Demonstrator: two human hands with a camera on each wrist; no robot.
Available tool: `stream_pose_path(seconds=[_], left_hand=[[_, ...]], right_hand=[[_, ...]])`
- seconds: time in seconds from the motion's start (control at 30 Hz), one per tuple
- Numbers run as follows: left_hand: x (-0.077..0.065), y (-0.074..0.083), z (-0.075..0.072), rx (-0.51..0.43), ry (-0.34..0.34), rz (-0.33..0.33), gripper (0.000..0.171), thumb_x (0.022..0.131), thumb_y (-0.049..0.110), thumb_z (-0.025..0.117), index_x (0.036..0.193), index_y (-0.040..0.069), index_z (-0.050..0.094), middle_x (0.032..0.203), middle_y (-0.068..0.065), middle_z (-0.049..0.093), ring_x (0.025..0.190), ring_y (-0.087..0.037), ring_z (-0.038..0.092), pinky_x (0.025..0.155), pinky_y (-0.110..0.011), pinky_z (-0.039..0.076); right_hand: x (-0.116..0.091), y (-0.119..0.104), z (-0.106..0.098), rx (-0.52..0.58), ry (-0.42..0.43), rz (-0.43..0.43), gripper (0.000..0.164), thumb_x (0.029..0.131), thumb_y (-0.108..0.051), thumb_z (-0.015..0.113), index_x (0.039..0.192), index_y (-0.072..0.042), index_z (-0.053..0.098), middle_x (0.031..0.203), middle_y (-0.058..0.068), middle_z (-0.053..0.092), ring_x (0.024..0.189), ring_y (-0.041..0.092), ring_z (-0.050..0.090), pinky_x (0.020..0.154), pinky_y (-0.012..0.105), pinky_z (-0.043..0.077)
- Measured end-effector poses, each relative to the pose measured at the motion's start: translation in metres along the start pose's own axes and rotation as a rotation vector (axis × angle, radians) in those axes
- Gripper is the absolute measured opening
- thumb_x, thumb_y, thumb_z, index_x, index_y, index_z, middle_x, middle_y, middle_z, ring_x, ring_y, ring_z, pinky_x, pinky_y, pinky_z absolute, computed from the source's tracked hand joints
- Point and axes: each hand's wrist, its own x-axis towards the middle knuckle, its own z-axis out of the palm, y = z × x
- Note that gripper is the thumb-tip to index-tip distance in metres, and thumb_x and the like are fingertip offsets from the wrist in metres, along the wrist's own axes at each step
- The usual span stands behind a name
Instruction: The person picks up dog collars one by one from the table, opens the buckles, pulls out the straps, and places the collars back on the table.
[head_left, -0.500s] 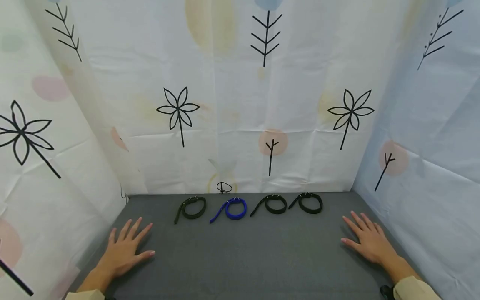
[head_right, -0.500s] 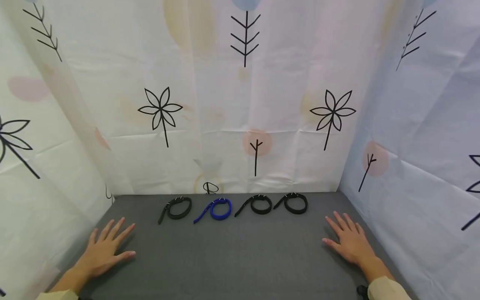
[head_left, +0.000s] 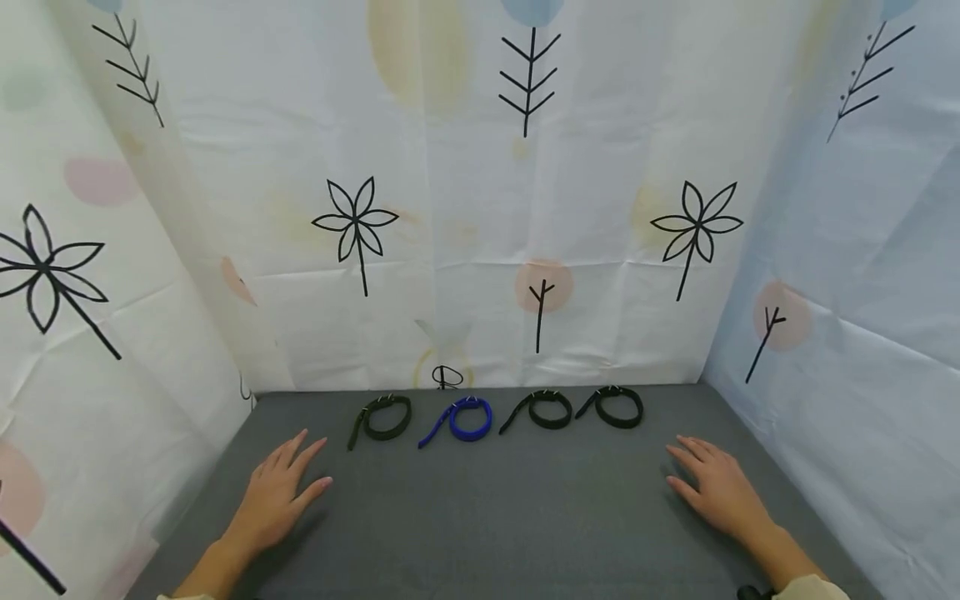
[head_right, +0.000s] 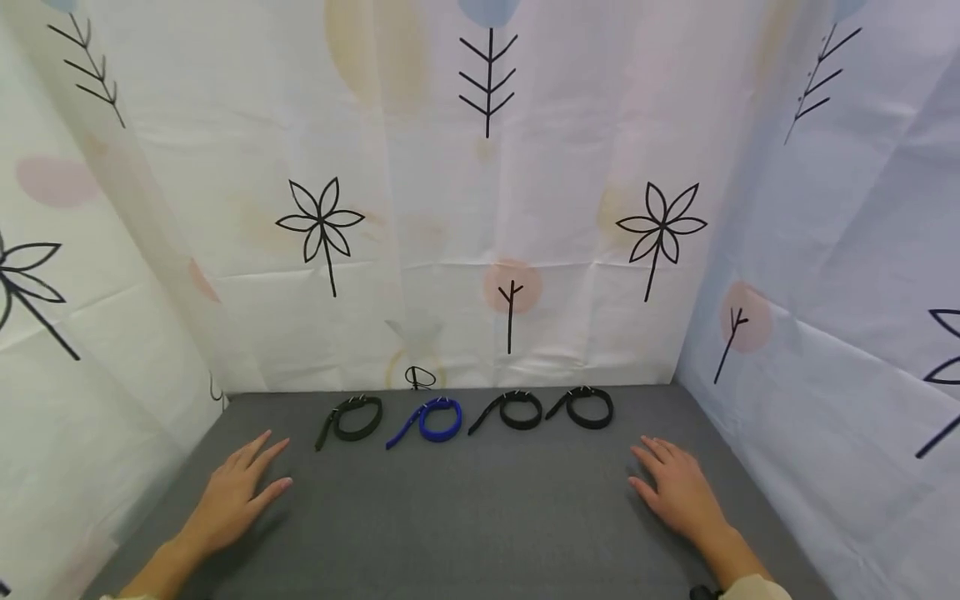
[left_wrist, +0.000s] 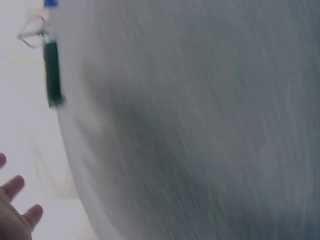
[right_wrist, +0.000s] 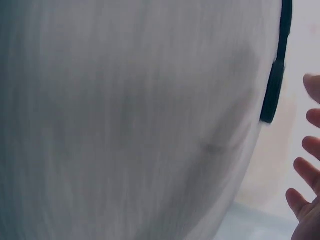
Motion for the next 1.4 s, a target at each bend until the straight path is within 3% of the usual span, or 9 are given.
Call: stream_pose_path(seconds=[0.23,0.47,0.6,0.8,1.07,1.27,1.4], left_hand=[[0.011,0.038,0.007,-0.158,0.034,-0.045,0.054,0.098,0.037,0.058,0.142,0.008,0.047,0.148,-0.022,0.037,0.130,-0.047,0.036,0.093,-0.070,0.028],[0.013,0.071,0.015,-0.328,0.054,-0.070,0.050,0.097,0.035,0.060,0.137,0.005,0.052,0.145,-0.021,0.041,0.130,-0.045,0.038,0.096,-0.067,0.030],[0.018,0.083,0.019,-0.385,0.071,-0.089,0.047,0.097,0.033,0.062,0.135,0.006,0.053,0.143,-0.019,0.044,0.131,-0.043,0.039,0.098,-0.064,0.031],[0.026,0.099,0.027,-0.497,0.154,-0.070,0.040,0.093,0.020,0.068,0.129,0.005,0.057,0.136,-0.017,0.053,0.123,-0.039,0.050,0.095,-0.059,0.039],[0.044,0.125,0.050,-0.620,0.196,-0.111,0.035,0.092,0.014,0.068,0.126,0.006,0.060,0.128,-0.010,0.058,0.117,-0.030,0.054,0.095,-0.052,0.042],[0.055,0.134,0.065,-0.674,0.263,-0.174,0.030,0.091,0.010,0.068,0.121,0.004,0.062,0.124,-0.011,0.061,0.114,-0.033,0.056,0.096,-0.052,0.042],[0.061,0.137,0.075,-0.654,0.302,-0.187,0.030,0.090,0.008,0.068,0.119,0.001,0.063,0.120,-0.014,0.062,0.112,-0.035,0.057,0.092,-0.054,0.043]], right_hand=[[0.007,-0.033,0.008,0.091,0.100,-0.017,0.042,0.080,-0.019,0.080,0.117,-0.003,0.067,0.126,0.019,0.059,0.114,0.041,0.052,0.086,0.063,0.040],[0.016,-0.063,0.013,0.166,0.197,-0.065,0.038,0.076,-0.012,0.082,0.111,-0.003,0.069,0.120,0.017,0.062,0.108,0.037,0.057,0.085,0.058,0.045],[0.021,-0.076,0.020,0.219,0.239,-0.052,0.036,0.075,-0.009,0.082,0.108,-0.003,0.069,0.118,0.017,0.063,0.107,0.034,0.058,0.083,0.053,0.047],[0.030,-0.094,0.031,0.289,0.270,-0.015,0.032,0.077,-0.007,0.081,0.107,-0.004,0.070,0.116,0.015,0.064,0.106,0.033,0.059,0.083,0.052,0.048],[0.047,-0.119,0.042,0.380,0.320,0.024,0.028,0.078,-0.003,0.079,0.104,0.000,0.070,0.112,0.017,0.066,0.104,0.035,0.062,0.083,0.052,0.049],[0.065,-0.143,0.054,0.510,0.289,0.097,0.025,0.082,-0.003,0.076,0.106,-0.002,0.070,0.110,0.012,0.067,0.091,0.029,0.066,0.072,0.043,0.054],[0.075,-0.157,0.062,0.610,0.255,0.156,0.023,0.084,-0.004,0.074,0.107,-0.003,0.070,0.108,0.010,0.067,0.091,0.029,0.067,0.074,0.042,0.054]])
